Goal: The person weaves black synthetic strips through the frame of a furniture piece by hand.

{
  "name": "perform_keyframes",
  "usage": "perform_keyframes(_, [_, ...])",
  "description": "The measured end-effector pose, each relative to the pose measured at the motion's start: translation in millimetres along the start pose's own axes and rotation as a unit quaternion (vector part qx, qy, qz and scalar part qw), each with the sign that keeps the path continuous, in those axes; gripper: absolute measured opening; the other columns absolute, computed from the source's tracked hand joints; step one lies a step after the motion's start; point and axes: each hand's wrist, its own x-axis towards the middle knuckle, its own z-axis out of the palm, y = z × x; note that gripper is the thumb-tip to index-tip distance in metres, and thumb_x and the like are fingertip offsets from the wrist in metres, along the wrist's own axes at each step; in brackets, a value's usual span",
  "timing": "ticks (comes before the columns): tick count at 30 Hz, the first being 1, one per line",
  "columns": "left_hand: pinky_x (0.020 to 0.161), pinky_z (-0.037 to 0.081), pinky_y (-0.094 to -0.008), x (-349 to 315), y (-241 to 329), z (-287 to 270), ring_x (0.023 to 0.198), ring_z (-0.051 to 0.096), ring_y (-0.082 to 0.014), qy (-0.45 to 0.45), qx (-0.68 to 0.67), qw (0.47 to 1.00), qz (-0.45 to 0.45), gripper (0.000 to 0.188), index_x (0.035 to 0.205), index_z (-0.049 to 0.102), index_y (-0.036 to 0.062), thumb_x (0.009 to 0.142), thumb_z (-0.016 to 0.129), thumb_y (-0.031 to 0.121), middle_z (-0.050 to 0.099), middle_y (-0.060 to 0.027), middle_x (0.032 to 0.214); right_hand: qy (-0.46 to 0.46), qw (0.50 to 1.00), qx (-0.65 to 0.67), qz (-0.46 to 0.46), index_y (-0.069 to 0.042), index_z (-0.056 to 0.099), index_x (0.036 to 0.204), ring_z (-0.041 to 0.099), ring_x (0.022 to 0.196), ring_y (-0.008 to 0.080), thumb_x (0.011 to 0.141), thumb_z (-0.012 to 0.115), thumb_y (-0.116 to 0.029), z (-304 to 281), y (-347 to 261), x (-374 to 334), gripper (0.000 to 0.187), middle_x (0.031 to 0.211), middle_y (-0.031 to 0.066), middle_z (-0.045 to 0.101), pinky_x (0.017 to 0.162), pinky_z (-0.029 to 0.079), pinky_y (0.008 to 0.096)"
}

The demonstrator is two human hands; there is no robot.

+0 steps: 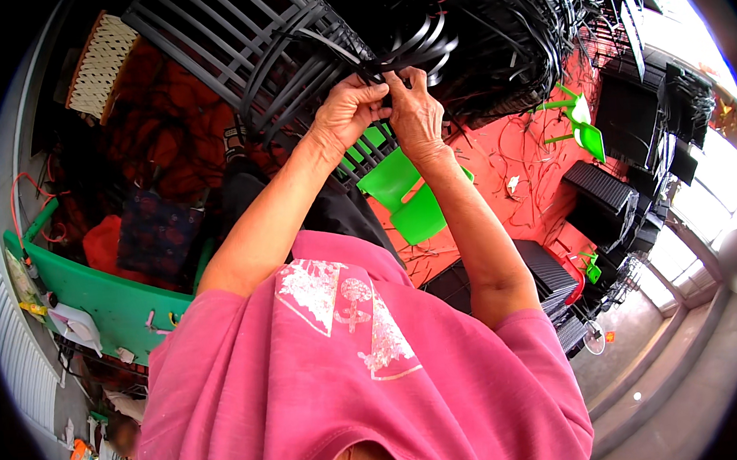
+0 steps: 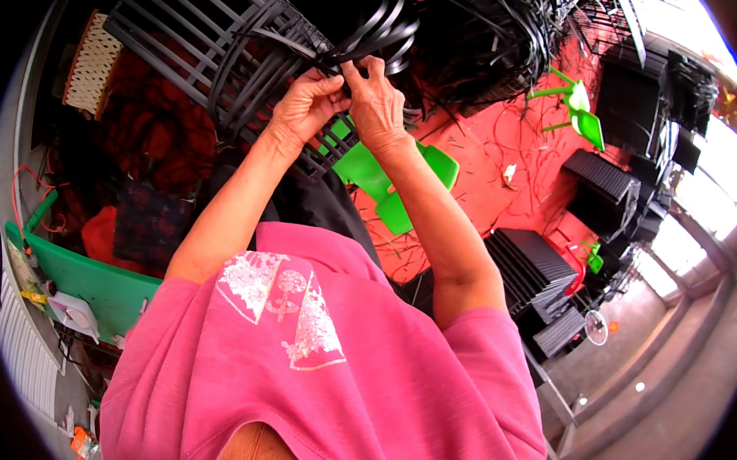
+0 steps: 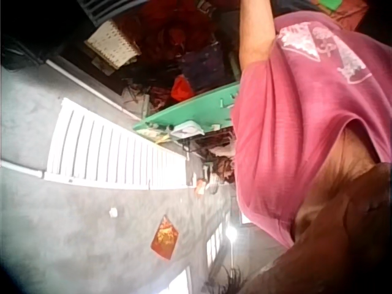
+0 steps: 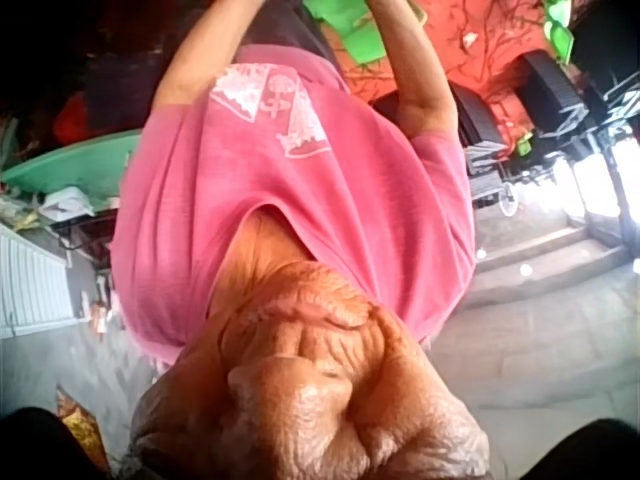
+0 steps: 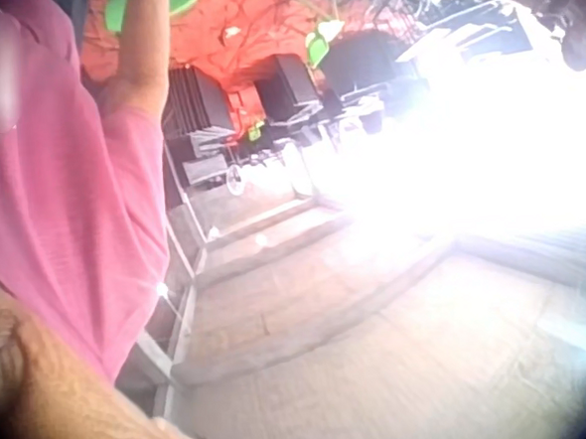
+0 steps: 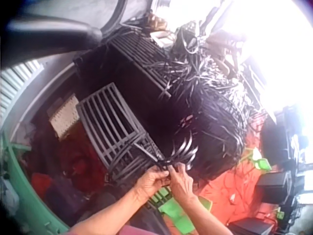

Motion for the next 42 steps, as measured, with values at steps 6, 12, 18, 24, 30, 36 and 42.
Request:
perform_keyframes(6, [0.051,0.053,-0.0248,-8,-9,7,0.053,0.048,-0.0055,0.108,0.059,0.991,0.057,0.015,0.076,0.054,0.0056,0.075,0.070,0.006,0.055,0.0007,0.067,0.011,0.999,0.033,-0.009,-0.017,0.060,0.108,0.061,0.071,0.0330,0.069,0.059,-0.003,5,7,-5,0.042,0.105,0.0159,0.051,0.055,0.050,0.0397])
perform_keyframes(12, [0.045,0.054,-0.0242,-19,-4,13,0.048,0.050,-0.0064,0.117,0.084,0.987,0.077,0.011,0.076,0.058,0.0015,0.078,0.067,0.007,0.056,-0.0014,0.066,0.045,0.977,0.206,-0.021,-0.009,0.065,0.098,0.060,0.083,0.0317,0.072,0.063,-0.002,0,5,-7,0.027,0.103,0.0153,0.054,0.068,0.049,0.0362])
perform_keyframes(18, [0.039,0.050,-0.0253,-26,0,18,0.044,0.049,-0.0073,0.189,0.151,0.968,0.059,0.007,0.071,0.060,-0.0003,0.076,0.063,0.003,0.056,-0.0043,0.060,-0.007,0.958,0.284,0.024,-0.010,0.067,0.096,0.061,0.089,0.0305,0.075,0.061,-0.002,8,14,-14,0.023,0.109,0.0154,0.057,0.074,0.050,0.0350])
perform_keyframes(24, [0.033,0.041,-0.0235,-29,1,12,0.042,0.045,-0.0079,0.218,0.161,0.962,0.041,0.007,0.072,0.062,0.0000,0.077,0.060,0.005,0.057,-0.0050,0.061,-0.087,0.957,0.278,0.018,-0.009,0.068,0.095,0.060,0.096,0.0306,0.075,0.061,-0.004,6,17,-2,0.021,0.118,0.0153,0.055,0.076,0.050,0.0354])
perform_keyframes(30, [0.035,0.041,-0.0228,-44,5,16,0.043,0.045,-0.0076,0.231,0.201,0.952,0.006,0.007,0.076,0.063,-0.0007,0.078,0.059,0.005,0.059,-0.0056,0.064,-0.193,0.929,0.316,-0.004,-0.011,0.068,0.095,0.059,0.098,0.0297,0.077,0.060,-0.008,-1,24,4,0.020,0.122,0.0144,0.053,0.083,0.046,0.0353])
perform_keyframes(36, [0.038,0.041,-0.0230,-52,4,5,0.045,0.045,-0.0080,0.193,0.145,0.970,0.005,0.009,0.077,0.062,-0.0017,0.078,0.065,0.007,0.059,-0.0057,0.065,-0.174,0.964,0.201,-0.031,-0.014,0.068,0.096,0.061,0.077,0.0289,0.079,0.059,-0.012,-5,12,2,0.019,0.097,0.0136,0.059,0.068,0.049,0.0377])
perform_keyframes(42, [0.039,0.037,-0.0244,-45,0,1,0.044,0.042,-0.0103,0.211,0.112,0.970,0.047,0.009,0.074,0.061,-0.0026,0.076,0.064,0.006,0.057,-0.0078,0.062,-0.130,0.971,0.191,0.059,-0.009,0.067,0.085,0.061,0.069,0.0341,0.082,0.054,-0.014,-3,-4,-6,0.014,0.069,0.0166,0.062,0.060,0.048,0.0424])
